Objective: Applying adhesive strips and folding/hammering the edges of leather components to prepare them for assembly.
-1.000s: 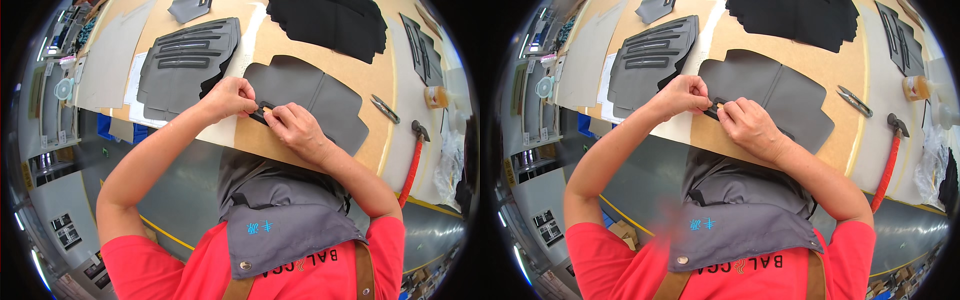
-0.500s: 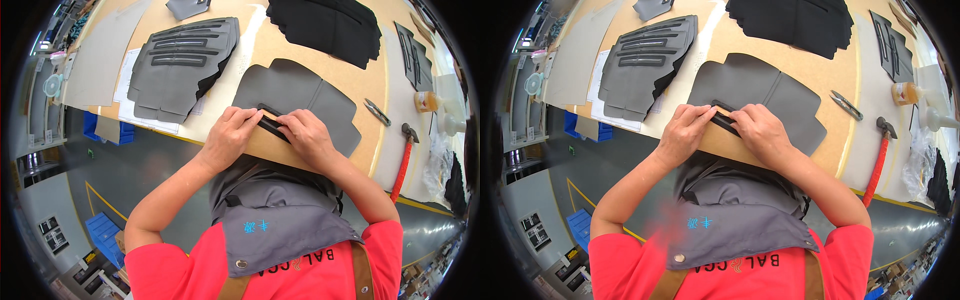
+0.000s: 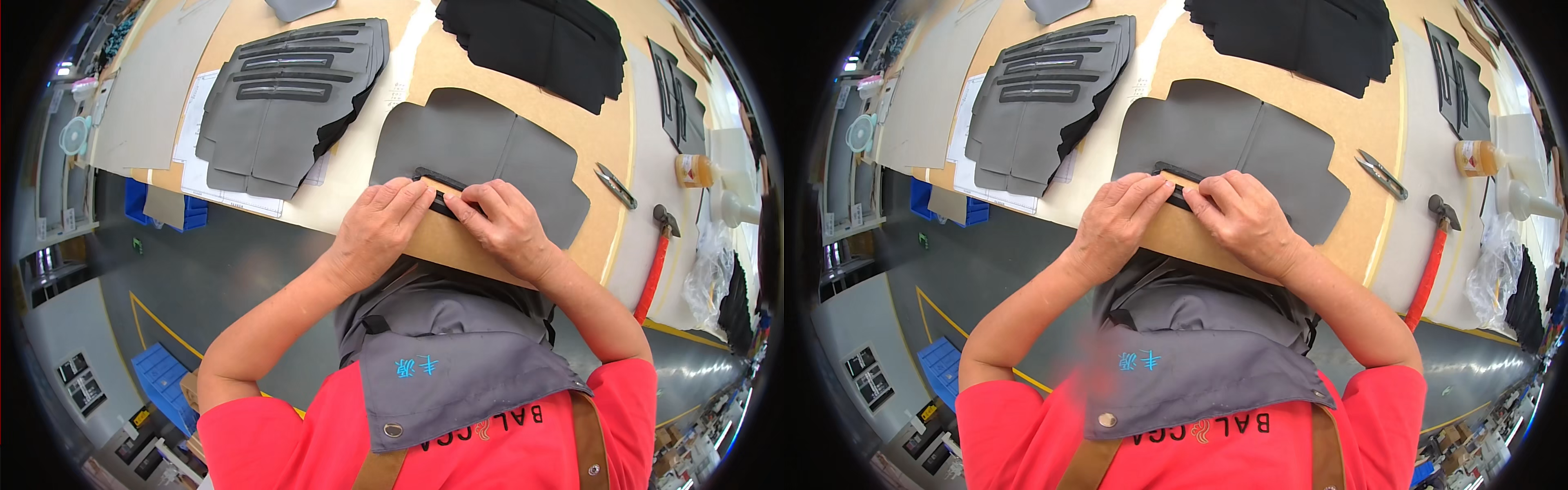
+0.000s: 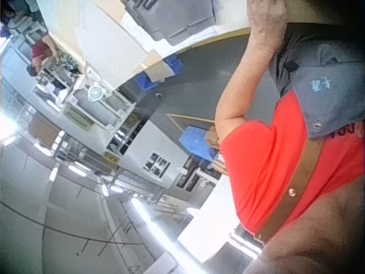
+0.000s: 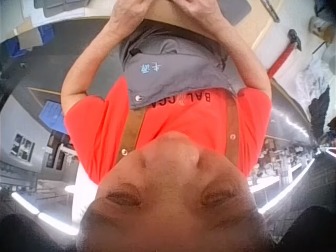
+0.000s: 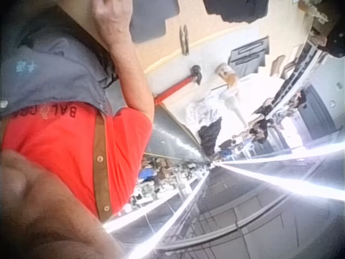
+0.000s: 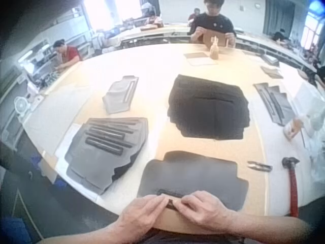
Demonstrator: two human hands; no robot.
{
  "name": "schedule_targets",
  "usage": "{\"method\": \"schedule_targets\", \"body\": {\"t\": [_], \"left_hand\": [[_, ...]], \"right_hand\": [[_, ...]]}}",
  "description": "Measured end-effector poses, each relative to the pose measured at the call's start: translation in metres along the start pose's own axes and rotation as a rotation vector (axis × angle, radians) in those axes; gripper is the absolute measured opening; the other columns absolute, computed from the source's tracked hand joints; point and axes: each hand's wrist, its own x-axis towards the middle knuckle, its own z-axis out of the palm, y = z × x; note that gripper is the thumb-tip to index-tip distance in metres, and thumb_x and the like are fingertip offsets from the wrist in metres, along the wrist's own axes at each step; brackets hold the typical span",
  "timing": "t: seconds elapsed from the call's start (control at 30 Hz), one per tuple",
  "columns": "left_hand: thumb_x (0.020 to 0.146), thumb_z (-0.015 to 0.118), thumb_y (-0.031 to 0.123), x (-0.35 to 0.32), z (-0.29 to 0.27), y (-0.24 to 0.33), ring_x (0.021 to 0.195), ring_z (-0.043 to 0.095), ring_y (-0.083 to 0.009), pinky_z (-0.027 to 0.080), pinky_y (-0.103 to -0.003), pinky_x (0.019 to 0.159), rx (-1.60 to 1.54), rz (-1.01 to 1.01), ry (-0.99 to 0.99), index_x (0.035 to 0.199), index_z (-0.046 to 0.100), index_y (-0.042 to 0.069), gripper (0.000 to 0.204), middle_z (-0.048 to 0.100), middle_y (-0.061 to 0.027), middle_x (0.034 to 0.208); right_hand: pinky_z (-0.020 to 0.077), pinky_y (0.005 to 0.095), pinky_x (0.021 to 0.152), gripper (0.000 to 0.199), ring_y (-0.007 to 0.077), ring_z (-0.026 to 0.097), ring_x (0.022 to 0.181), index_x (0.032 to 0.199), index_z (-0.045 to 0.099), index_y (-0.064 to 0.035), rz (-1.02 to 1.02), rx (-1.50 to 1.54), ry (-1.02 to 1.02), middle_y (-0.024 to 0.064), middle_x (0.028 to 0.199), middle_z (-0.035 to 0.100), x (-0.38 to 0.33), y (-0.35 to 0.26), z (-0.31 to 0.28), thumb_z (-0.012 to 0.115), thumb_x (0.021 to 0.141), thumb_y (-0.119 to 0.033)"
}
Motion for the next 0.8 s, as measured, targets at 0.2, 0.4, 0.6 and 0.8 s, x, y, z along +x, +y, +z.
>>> {"method": "schedule_targets", "body": {"t": [0.2, 0.4, 0.6, 0.8], "left_hand": [[0.085, 0.066, 0.004, -0.004, -0.001, 0.002, 0.121, 0.061, -0.0252, 0.05, -0.038, 0.1, -0.022, -0.018, -0.042, 0.132, 0.066, 0.002, 0.047, 0.063, -0.0079, 0.129], [0.086, 0.065, 0.003, -0.004, 0.003, 0.013, 0.124, 0.06, -0.0273, 0.05, -0.04, 0.106, 0.0, -0.022, -0.039, 0.134, 0.065, 0.0, 0.048, 0.062, -0.0107, 0.129], [0.087, 0.063, 0.001, -0.005, 0.0, 0.018, 0.124, 0.06, -0.0294, 0.049, -0.042, 0.108, -0.031, -0.069, -0.06, 0.138, 0.062, 0.001, 0.051, 0.062, -0.0119, 0.128], [0.085, 0.064, 0.001, -0.003, -0.001, 0.022, 0.123, 0.06, -0.0298, 0.048, -0.041, 0.107, -0.08, -0.101, -0.119, 0.141, 0.063, 0.007, 0.056, 0.059, -0.0122, 0.129]], "right_hand": [[0.055, 0.0369, 0.081, 0.036, 0.026, 0.063, 0.092, 0.117, 0.07, 0.0009, 0.025, 0.037, 0.001, 0.0106, 0.102, 0.063, -0.001, 0.001, -0.003, 0.067, 0.082, -0.007], [0.0542, 0.0369, 0.079, 0.024, 0.0258, 0.062, 0.09, 0.107, 0.071, -0.0035, 0.17, 0.156, 0.033, 0.0074, 0.095, 0.065, -0.005, 0.006, 0.003, 0.074, 0.084, -0.005], [0.0537, 0.0361, 0.072, 0.019, 0.0256, 0.063, 0.084, 0.103, 0.074, -0.007, 0.375, 0.325, -0.016, 0.0059, 0.093, 0.07, -0.006, 0.003, -0.013, 0.08, 0.085, -0.003], [0.0544, 0.0352, 0.073, 0.031, 0.0246, 0.063, 0.085, 0.11, 0.074, -0.0057, 0.221, 0.187, -0.002, 0.0053, 0.094, 0.065, -0.017, 0.003, -0.009, 0.075, 0.079, -0.002]]}}
